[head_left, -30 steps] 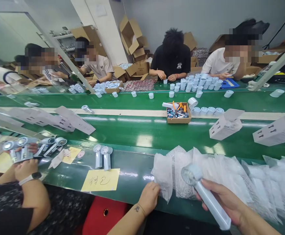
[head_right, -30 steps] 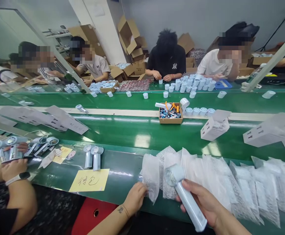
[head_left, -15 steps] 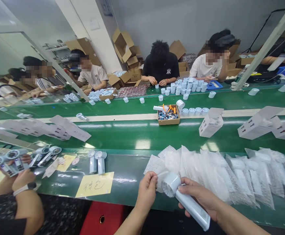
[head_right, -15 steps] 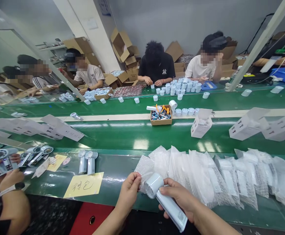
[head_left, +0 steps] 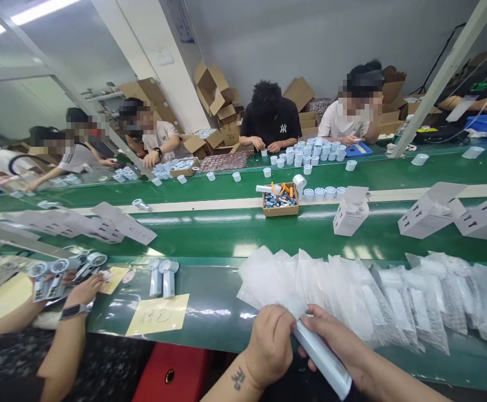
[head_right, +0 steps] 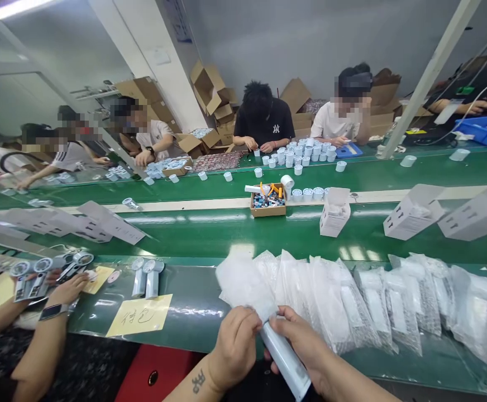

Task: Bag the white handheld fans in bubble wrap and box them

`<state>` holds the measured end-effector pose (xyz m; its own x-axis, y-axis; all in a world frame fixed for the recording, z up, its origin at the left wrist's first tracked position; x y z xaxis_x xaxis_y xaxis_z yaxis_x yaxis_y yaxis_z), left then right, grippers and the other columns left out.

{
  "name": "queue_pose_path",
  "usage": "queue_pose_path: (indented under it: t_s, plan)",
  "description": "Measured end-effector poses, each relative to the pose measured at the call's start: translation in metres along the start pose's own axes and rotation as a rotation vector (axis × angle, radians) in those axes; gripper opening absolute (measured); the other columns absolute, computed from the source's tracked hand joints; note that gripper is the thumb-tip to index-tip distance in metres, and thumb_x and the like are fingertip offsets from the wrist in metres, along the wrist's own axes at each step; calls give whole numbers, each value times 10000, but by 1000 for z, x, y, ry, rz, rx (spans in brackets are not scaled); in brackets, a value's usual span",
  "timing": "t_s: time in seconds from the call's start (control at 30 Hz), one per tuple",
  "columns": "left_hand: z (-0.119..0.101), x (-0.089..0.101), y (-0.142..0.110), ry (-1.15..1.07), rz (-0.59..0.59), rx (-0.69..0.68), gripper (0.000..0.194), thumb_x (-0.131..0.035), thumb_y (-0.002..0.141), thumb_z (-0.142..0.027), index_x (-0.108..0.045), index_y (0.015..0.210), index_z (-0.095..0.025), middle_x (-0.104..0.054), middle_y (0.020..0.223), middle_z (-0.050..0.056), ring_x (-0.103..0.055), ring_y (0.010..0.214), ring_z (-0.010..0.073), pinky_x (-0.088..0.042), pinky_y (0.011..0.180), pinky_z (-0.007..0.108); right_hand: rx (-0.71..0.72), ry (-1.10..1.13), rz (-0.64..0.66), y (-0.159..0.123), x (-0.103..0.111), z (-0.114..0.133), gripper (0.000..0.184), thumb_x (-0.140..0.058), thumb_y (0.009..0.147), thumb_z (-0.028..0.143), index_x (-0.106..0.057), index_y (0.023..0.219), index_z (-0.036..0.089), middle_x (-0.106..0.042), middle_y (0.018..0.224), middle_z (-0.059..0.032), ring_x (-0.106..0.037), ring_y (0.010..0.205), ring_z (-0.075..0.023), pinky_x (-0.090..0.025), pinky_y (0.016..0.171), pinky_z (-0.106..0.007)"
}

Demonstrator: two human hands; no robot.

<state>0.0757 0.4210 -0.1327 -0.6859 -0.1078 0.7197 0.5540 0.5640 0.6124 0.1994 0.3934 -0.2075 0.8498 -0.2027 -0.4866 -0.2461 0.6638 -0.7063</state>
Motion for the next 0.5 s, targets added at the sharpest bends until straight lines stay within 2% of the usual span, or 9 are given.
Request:
queue_pose_path:
  t_s: [0.1, 0.17, 0.23, 0.3, 0.37, 0.4, 0.47, 0.5]
  plan:
    - [-3, -8, 1, 54, 90, -60, 204, -392, 852, -23, -529, 889, -169, -576, 697, 39, -513, 611, 163, -455, 574, 282, 58, 77, -32, -3, 8, 9, 334, -637, 765, 334, -384, 960, 238, -647, 674, 8, -636, 577, -168, -485, 430, -234]
    - [4, -12, 0, 119, 127, -37, 206, -414, 867, -38, -544, 977, -153, -589, 718, 40, -541, 635, 168, -482, 597, 288, 67, 79, -61, -6, 11, 13, 293, -631, 781, 334, -391, 918, 236, -645, 665, 4, -635, 588, -165, -490, 449, -237]
    - [11, -14, 2, 194, 102, 42, 225, -415, 877, -56, -546, 1034, -148, -617, 774, 59, -588, 700, 184, -512, 636, 303, 59, 64, -92, -9, 12, 16, 243, -595, 816, 357, -396, 875, 232, -640, 634, -4, -618, 546, -151, -479, 459, -232]
    - [17, -16, 4, 227, 46, 189, 210, -398, 873, -75, -557, 969, -171, -635, 791, 63, -618, 723, 189, -523, 637, 300, 51, 37, -107, -9, 12, 19, 220, -556, 842, 387, -400, 853, 232, -644, 626, -11, -591, 484, -135, -447, 451, -226]
    - [13, -20, 5, 171, 13, 312, 193, -394, 859, -93, -556, 875, -197, -638, 743, 46, -627, 677, 177, -513, 602, 278, 50, 6, -123, -7, 14, 20, 204, -540, 835, 389, -401, 825, 240, -630, 617, 5, -570, 442, -133, -405, 429, -226]
    - [7, -24, 7, 103, 16, 317, 184, -404, 850, -107, -559, 854, -204, -636, 707, 34, -622, 635, 168, -502, 581, 269, 56, -5, -137, -6, 17, 21, 191, -538, 823, 369, -396, 794, 244, -606, 595, 24, -562, 437, -132, -394, 428, -228]
    - [-6, -32, 10, -87, 73, 324, 170, -426, 837, -141, -582, 840, -207, -642, 669, 23, -613, 589, 158, -483, 563, 259, 74, -29, -168, -1, 24, 20, 182, -528, 793, 317, -373, 724, 249, -535, 538, 54, -541, 440, -129, -390, 439, -231]
    - [-6, -35, 11, -198, 107, 399, 163, -434, 829, -158, -589, 817, -205, -641, 651, 19, -607, 570, 154, -473, 550, 252, 75, -45, -173, 1, 28, 19, 188, -519, 785, 304, -361, 701, 250, -507, 518, 60, -535, 450, -129, -395, 451, -231]
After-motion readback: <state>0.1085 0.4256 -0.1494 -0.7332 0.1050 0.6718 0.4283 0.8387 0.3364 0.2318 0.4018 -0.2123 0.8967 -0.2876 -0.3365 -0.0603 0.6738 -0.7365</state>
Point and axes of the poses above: each hand's wrist, its own y-axis towards the middle knuckle, its own x-axis out of the back of the hand, z = x × y, the point moved 6 cm from there along y, towards the middle knuckle
